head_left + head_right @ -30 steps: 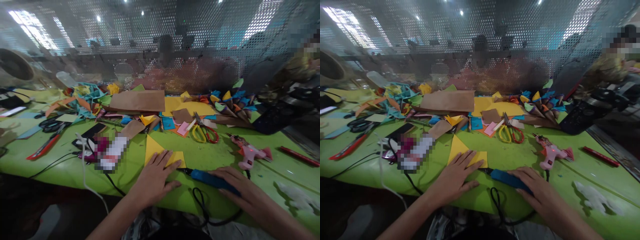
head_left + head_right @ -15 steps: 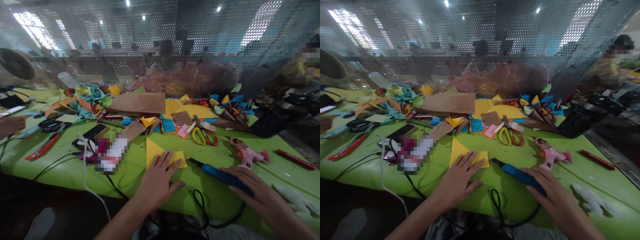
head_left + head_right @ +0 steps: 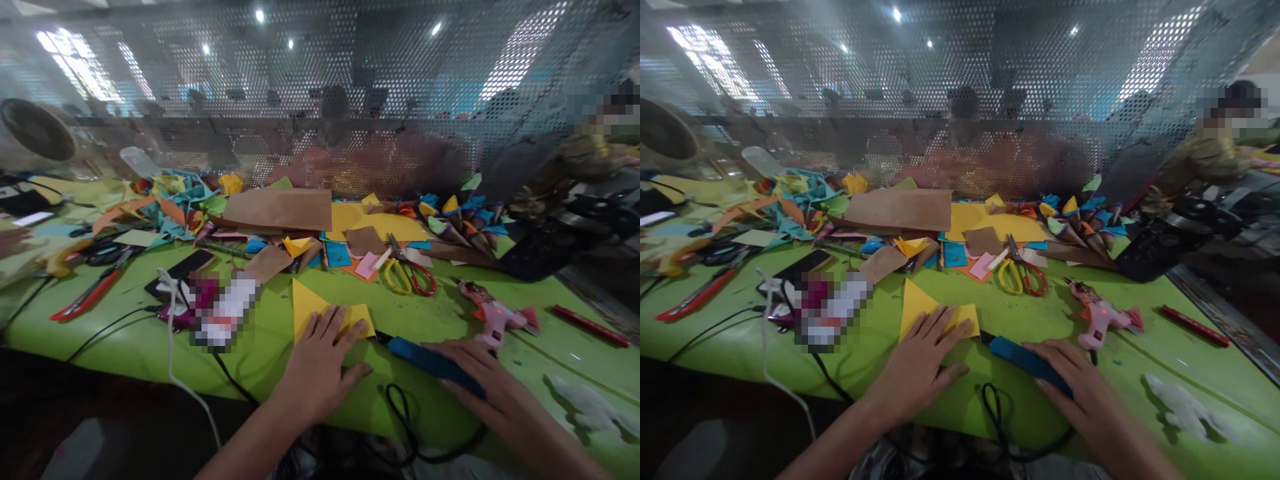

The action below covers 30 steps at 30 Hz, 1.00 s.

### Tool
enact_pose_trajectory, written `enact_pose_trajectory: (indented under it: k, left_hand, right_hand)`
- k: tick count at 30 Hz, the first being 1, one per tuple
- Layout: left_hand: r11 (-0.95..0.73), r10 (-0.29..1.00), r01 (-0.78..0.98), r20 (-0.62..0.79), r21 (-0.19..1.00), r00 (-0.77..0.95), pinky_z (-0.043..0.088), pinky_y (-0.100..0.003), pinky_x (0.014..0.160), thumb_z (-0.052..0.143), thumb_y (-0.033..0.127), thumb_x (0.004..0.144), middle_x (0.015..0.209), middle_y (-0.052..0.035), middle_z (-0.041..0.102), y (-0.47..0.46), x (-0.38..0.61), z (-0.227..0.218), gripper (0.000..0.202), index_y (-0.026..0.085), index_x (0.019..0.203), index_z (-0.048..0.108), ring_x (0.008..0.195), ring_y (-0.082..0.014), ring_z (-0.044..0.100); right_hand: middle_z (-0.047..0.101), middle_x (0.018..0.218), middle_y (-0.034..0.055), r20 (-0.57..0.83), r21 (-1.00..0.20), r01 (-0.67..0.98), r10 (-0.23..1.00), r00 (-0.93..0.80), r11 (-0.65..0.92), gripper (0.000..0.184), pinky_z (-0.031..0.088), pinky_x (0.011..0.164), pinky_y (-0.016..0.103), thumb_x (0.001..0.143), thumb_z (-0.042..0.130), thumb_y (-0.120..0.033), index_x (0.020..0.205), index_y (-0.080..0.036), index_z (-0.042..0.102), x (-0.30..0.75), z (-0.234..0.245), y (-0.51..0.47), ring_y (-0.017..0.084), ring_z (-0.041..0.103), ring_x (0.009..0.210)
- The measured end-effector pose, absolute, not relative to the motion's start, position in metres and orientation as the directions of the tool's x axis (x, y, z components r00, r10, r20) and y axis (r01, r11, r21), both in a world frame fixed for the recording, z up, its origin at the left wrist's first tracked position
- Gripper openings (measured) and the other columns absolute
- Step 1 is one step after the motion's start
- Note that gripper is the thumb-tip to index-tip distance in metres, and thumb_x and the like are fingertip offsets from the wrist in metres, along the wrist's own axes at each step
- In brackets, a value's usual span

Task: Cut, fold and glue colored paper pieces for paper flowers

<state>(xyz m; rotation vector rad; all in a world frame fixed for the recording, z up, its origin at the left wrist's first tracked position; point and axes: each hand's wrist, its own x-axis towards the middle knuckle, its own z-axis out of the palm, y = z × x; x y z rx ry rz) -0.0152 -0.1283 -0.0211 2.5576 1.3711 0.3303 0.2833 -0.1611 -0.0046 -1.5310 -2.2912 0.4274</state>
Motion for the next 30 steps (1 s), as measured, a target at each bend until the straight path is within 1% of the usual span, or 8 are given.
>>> enact_pose_trajectory:
  k: [6, 9, 12, 14, 17, 20, 24, 30]
  left_hand:
    - [-0.503, 0.858, 0.792, 0.089, 0.345, 0.506, 0.022, -0.054, 0.119, 0.030, 0.063, 0.096, 0.160, -0.0047, 0.025, -0.131, -0.005, -0.018, 0.064, 0.033, 0.153, 0.026, 0.148, -0.0281, 0.018]
    - [-0.505, 0.858, 0.786, 0.103, 0.356, 0.504, 0.027, -0.050, 0.118, 0.028, 0.055, 0.100, 0.159, -0.0046, 0.029, -0.127, -0.011, -0.012, 0.056, 0.032, 0.151, 0.031, 0.147, -0.0254, 0.024]
    - [-0.541, 0.838, 0.783, 0.119, 0.307, 0.532, 0.026, -0.049, 0.118, 0.028, 0.044, 0.103, 0.158, 0.0004, 0.033, -0.116, -0.027, -0.009, 0.044, 0.038, 0.143, 0.044, 0.146, -0.0232, 0.026]
    - [-0.562, 0.825, 0.789, 0.109, 0.248, 0.554, 0.025, -0.052, 0.118, 0.030, 0.042, 0.103, 0.158, -0.0001, 0.033, -0.110, -0.038, -0.010, 0.042, 0.041, 0.142, 0.044, 0.146, -0.0246, 0.026]
    - [-0.591, 0.805, 0.783, 0.087, 0.195, 0.586, 0.026, -0.054, 0.116, 0.031, 0.047, 0.102, 0.158, -0.0038, 0.031, -0.105, -0.047, -0.015, 0.046, 0.041, 0.147, 0.035, 0.146, -0.0267, 0.026]
    - [-0.589, 0.807, 0.788, 0.072, 0.183, 0.586, 0.026, -0.056, 0.116, 0.032, 0.052, 0.100, 0.159, -0.0058, 0.029, -0.106, -0.045, -0.018, 0.050, 0.040, 0.149, 0.033, 0.146, -0.0288, 0.025]
    - [-0.571, 0.819, 0.798, 0.075, 0.194, 0.568, 0.025, -0.055, 0.116, 0.034, 0.055, 0.099, 0.159, -0.0057, 0.030, -0.110, -0.041, -0.017, 0.052, 0.040, 0.148, 0.034, 0.146, -0.0294, 0.026]
    - [-0.573, 0.819, 0.792, 0.100, 0.213, 0.565, 0.025, -0.054, 0.116, 0.031, 0.059, 0.098, 0.159, -0.0033, 0.029, -0.112, -0.041, -0.018, 0.054, 0.040, 0.148, 0.034, 0.146, -0.0287, 0.026]
  right_hand:
    - [0.065, 0.123, 0.0119, 0.123, -0.428, 0.818, 0.921, -0.369, 0.385, 0.040, 0.052, 0.097, 0.046, 0.095, 0.045, -0.041, 0.128, -0.025, 0.063, 0.269, -0.011, -0.162, 0.028, 0.062, 0.113]
    - [0.065, 0.122, 0.0115, 0.124, -0.433, 0.813, 0.919, -0.374, 0.389, 0.040, 0.053, 0.095, 0.046, 0.095, 0.045, -0.041, 0.128, -0.026, 0.063, 0.267, -0.012, -0.161, 0.028, 0.062, 0.113]
    - [0.065, 0.122, 0.0118, 0.116, -0.434, 0.818, 0.924, -0.364, 0.377, 0.039, 0.053, 0.095, 0.047, 0.095, 0.046, -0.042, 0.126, -0.026, 0.064, 0.269, -0.012, -0.160, 0.028, 0.063, 0.111]
    - [0.065, 0.122, 0.0123, 0.111, -0.440, 0.820, 0.928, -0.355, 0.366, 0.040, 0.053, 0.096, 0.048, 0.095, 0.046, -0.042, 0.126, -0.026, 0.064, 0.271, -0.012, -0.160, 0.028, 0.063, 0.112]
    - [0.064, 0.124, 0.0126, 0.090, -0.455, 0.819, 0.933, -0.349, 0.350, 0.040, 0.052, 0.097, 0.049, 0.095, 0.046, -0.044, 0.126, -0.026, 0.064, 0.272, -0.011, -0.161, 0.028, 0.062, 0.113]
    - [0.064, 0.124, 0.0128, 0.077, -0.471, 0.810, 0.931, -0.358, 0.350, 0.040, 0.051, 0.097, 0.049, 0.094, 0.046, -0.044, 0.125, -0.027, 0.064, 0.271, -0.008, -0.161, 0.029, 0.062, 0.114]
    - [0.066, 0.122, 0.0126, 0.075, -0.468, 0.806, 0.925, -0.372, 0.362, 0.040, 0.052, 0.096, 0.050, 0.094, 0.046, -0.043, 0.125, -0.026, 0.065, 0.265, -0.005, -0.161, 0.029, 0.063, 0.112]
    - [0.065, 0.124, 0.0104, 0.073, -0.473, 0.800, 0.921, -0.383, 0.371, 0.039, 0.051, 0.098, 0.049, 0.094, 0.048, -0.041, 0.128, -0.029, 0.063, 0.265, -0.009, -0.164, 0.029, 0.061, 0.116]
